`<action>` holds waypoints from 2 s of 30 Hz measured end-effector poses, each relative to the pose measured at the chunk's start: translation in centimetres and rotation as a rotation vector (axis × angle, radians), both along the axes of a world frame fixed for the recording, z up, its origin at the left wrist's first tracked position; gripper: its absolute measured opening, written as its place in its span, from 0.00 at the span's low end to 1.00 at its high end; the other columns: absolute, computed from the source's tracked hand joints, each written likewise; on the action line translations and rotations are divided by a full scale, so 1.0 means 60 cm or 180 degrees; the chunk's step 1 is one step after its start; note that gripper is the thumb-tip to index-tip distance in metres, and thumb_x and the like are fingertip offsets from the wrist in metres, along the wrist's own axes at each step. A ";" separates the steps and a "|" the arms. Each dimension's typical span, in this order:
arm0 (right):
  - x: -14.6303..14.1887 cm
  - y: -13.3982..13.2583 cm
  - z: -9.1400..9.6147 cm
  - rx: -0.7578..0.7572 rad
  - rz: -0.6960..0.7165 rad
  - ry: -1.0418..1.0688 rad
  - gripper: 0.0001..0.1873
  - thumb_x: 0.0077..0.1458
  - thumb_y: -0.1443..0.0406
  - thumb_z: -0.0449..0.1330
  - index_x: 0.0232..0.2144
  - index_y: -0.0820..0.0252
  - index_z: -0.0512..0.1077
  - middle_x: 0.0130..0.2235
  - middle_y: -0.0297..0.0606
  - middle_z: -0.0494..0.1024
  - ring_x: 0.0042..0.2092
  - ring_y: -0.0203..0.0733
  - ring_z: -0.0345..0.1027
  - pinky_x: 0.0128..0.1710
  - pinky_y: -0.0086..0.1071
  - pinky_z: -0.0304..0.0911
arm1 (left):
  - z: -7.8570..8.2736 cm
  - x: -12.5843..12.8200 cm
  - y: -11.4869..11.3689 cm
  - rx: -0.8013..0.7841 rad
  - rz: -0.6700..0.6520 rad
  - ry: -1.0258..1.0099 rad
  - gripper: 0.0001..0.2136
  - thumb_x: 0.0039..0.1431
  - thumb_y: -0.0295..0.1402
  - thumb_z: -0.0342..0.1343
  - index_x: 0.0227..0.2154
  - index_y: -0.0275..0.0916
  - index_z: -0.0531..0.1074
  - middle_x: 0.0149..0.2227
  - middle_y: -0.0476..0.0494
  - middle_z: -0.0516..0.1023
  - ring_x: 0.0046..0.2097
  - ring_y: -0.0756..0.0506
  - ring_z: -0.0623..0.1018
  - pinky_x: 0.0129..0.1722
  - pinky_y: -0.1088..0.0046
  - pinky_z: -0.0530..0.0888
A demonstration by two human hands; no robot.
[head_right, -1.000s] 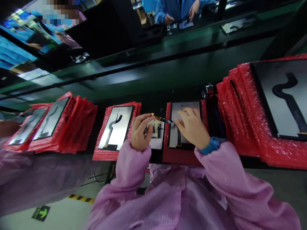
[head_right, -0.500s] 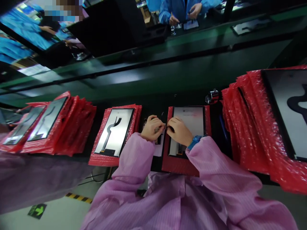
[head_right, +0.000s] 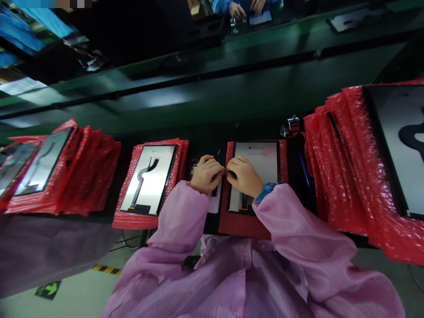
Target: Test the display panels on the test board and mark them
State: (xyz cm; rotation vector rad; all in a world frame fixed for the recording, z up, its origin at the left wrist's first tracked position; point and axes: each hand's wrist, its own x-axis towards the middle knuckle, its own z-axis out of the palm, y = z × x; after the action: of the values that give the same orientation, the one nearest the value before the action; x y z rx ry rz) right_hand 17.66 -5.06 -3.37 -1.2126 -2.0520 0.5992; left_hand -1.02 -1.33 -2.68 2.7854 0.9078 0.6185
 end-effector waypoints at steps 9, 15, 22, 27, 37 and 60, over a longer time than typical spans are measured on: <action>0.008 0.001 0.002 -0.0054 0.0095 -0.0038 0.08 0.61 0.68 0.53 0.32 0.58 0.70 0.40 0.41 0.77 0.46 0.47 0.63 0.52 0.43 0.61 | -0.001 0.002 0.000 -0.0001 0.0125 -0.0002 0.12 0.64 0.29 0.45 0.29 0.41 0.73 0.29 0.47 0.78 0.35 0.45 0.75 0.54 0.56 0.66; 0.006 0.001 0.002 -0.0086 0.0108 0.0032 0.08 0.63 0.66 0.53 0.33 0.58 0.70 0.42 0.42 0.76 0.47 0.46 0.63 0.53 0.44 0.60 | 0.002 0.003 -0.002 0.0065 0.0148 -0.0036 0.12 0.64 0.30 0.45 0.29 0.41 0.73 0.28 0.47 0.78 0.35 0.45 0.75 0.54 0.56 0.67; 0.028 0.009 0.019 -0.0590 0.0149 0.0565 0.14 0.65 0.59 0.52 0.30 0.58 0.68 0.41 0.41 0.77 0.45 0.43 0.68 0.51 0.41 0.63 | 0.006 -0.009 0.007 0.0082 0.0772 -0.0865 0.14 0.69 0.36 0.43 0.32 0.41 0.72 0.36 0.45 0.79 0.44 0.45 0.77 0.58 0.56 0.69; 0.091 0.029 0.014 -0.0363 -0.0970 0.0990 0.18 0.67 0.55 0.47 0.41 0.58 0.72 0.45 0.42 0.77 0.49 0.43 0.71 0.52 0.40 0.66 | 0.018 0.006 -0.051 0.0664 0.2277 -0.2576 0.21 0.73 0.39 0.37 0.66 0.48 0.49 0.65 0.38 0.59 0.68 0.43 0.62 0.66 0.55 0.64; 0.107 0.057 -0.009 -0.0042 -0.1695 -0.1177 0.22 0.63 0.65 0.49 0.55 0.68 0.70 0.52 0.54 0.72 0.55 0.57 0.61 0.57 0.51 0.56 | -0.028 0.051 -0.223 -0.0351 0.0472 -0.0099 0.32 0.66 0.31 0.52 0.69 0.43 0.47 0.71 0.30 0.46 0.73 0.30 0.46 0.67 0.40 0.57; 0.119 -0.024 0.092 0.0994 -0.1751 -0.0076 0.22 0.69 0.53 0.42 0.45 0.59 0.69 0.44 0.44 0.74 0.47 0.48 0.65 0.48 0.43 0.59 | 0.039 0.018 -0.209 -0.2643 0.1522 -0.2259 0.18 0.59 0.45 0.60 0.45 0.37 0.74 0.43 0.40 0.82 0.45 0.41 0.81 0.47 0.65 0.78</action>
State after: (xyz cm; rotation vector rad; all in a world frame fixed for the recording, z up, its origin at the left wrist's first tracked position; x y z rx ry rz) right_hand 24.78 -6.51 2.15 -1.5025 -1.6396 0.0031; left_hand 0.08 -13.88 -0.36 1.4698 1.2576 0.9250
